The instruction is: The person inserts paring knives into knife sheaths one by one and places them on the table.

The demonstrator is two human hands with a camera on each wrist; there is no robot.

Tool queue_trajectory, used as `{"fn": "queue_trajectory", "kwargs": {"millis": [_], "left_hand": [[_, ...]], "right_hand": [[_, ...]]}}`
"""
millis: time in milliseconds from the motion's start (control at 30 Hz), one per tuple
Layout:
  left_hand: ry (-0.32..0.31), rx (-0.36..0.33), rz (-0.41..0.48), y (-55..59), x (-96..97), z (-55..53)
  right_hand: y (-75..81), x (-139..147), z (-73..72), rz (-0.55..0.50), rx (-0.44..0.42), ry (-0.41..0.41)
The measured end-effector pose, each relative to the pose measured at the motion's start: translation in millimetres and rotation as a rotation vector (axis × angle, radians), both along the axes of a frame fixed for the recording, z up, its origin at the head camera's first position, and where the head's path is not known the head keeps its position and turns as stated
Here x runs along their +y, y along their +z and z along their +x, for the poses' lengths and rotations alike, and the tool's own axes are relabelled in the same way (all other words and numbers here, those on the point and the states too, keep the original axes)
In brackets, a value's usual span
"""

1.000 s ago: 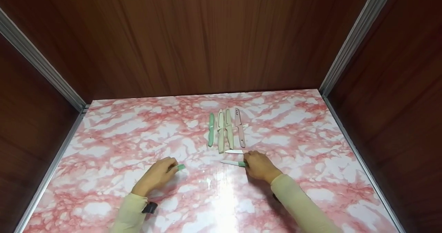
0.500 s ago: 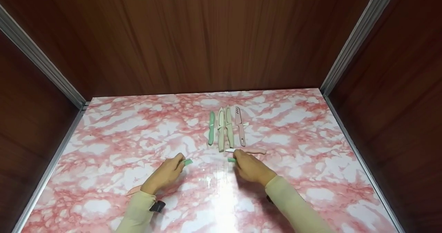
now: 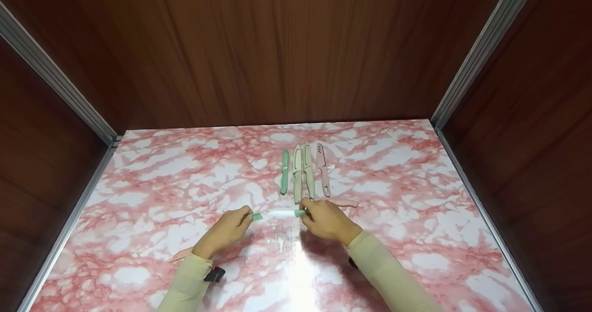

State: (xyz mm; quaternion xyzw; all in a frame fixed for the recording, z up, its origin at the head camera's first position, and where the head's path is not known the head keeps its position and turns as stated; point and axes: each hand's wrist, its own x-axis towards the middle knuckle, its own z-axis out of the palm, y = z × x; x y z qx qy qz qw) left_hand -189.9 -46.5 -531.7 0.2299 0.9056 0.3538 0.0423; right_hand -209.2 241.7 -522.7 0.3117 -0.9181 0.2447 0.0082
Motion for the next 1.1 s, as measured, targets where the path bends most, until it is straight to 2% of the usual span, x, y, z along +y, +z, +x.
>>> {"fn": "queue_trajectory", "kwargs": {"millis": [133, 433, 733, 933, 1100], "left_hand": [[-0.012, 0.002, 0.007, 2.0, 1.1, -1.0], [-0.024, -0.027, 0.030, 6.9, 4.4, -1.0], [-0.053, -0.075, 0.084, 10.7, 5.2, -1.2], [-0.063, -0.072, 0.097, 9.6, 7.4, -1.0], [-0.056, -0.066, 0.102, 10.0, 8.7, -0.6]], "right_hand": [[3.3, -3.8, -0.8, -0.013, 0.040, 0.023], [3.8, -6.6, -3.5, -0.062, 0.184, 0.148], [6.8, -5.8, -4.4, -0.068, 0.234, 0.212], [8.1, -7.6, -4.1, -0.095, 0.264, 0.253], [8.6, -9.2, -3.6, -0.102, 0.264, 0.249]]}}
